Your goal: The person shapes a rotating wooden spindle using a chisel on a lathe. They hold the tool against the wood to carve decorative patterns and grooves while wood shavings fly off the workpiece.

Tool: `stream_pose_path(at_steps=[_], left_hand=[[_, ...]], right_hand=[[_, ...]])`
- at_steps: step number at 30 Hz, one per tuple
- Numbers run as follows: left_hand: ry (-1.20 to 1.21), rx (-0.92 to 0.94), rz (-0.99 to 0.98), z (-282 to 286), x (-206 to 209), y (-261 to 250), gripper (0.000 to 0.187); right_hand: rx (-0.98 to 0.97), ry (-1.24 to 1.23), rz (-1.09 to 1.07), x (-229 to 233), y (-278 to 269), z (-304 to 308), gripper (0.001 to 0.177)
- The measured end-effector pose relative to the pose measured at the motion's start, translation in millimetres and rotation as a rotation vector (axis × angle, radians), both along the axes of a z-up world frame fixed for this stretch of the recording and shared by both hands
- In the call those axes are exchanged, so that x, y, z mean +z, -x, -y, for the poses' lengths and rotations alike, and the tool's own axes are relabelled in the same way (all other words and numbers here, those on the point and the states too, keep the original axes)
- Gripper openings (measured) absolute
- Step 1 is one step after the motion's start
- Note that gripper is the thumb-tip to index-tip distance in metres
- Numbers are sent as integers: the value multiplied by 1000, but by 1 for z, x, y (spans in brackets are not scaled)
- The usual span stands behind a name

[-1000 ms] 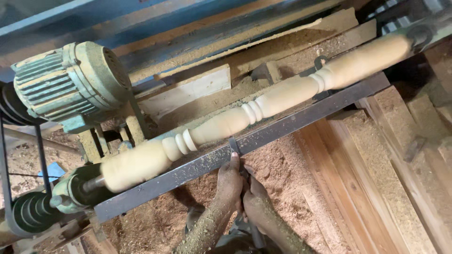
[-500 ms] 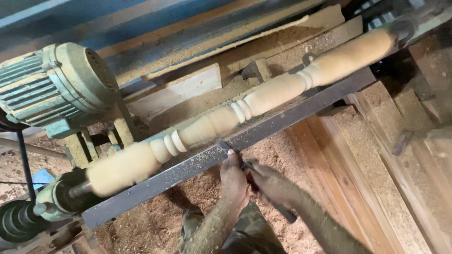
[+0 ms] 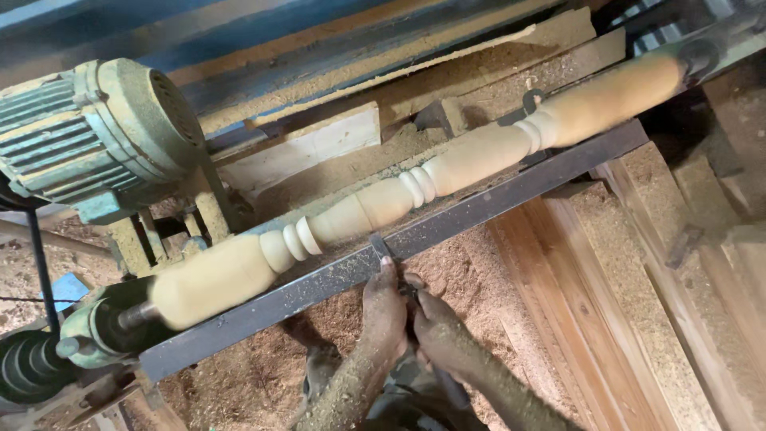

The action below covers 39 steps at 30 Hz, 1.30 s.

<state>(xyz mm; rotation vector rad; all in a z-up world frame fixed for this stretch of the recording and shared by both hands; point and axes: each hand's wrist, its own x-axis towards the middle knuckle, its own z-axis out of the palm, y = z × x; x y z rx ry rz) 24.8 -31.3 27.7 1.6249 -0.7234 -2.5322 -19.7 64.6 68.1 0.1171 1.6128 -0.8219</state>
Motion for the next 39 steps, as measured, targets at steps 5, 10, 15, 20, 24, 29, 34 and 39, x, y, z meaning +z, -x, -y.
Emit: stream_pose_path(at_steps=[5, 10, 15, 20, 24, 29, 34, 39], left_hand=[[-65, 140, 20, -16, 0, 20, 34], [-116, 68, -51, 4, 8, 2, 40], [-196, -84, -23, 36, 6, -26, 41], [-80, -163, -35, 34, -2, -24, 47], [-41, -16, -10, 14, -11, -15, 42], [-21, 57, -169, -6, -15, 1, 54], [-73, 18, -128, 5, -3, -9, 45], [-70, -141, -37, 37, 0, -35, 43]], right_hand=[[397, 40, -151, -15, 50, -17, 35], [311, -18, -51, -5, 23, -11, 44], [471, 165, -604, -9, -60, 8, 36], [76, -99, -138, -10, -48, 25, 34], [55, 69, -87, 0, -16, 10, 36], [349, 31, -177, -10, 34, -8, 35], [170, 57, -85, -23, 12, -11, 32], [492, 127, -639, -25, -68, 12, 38]])
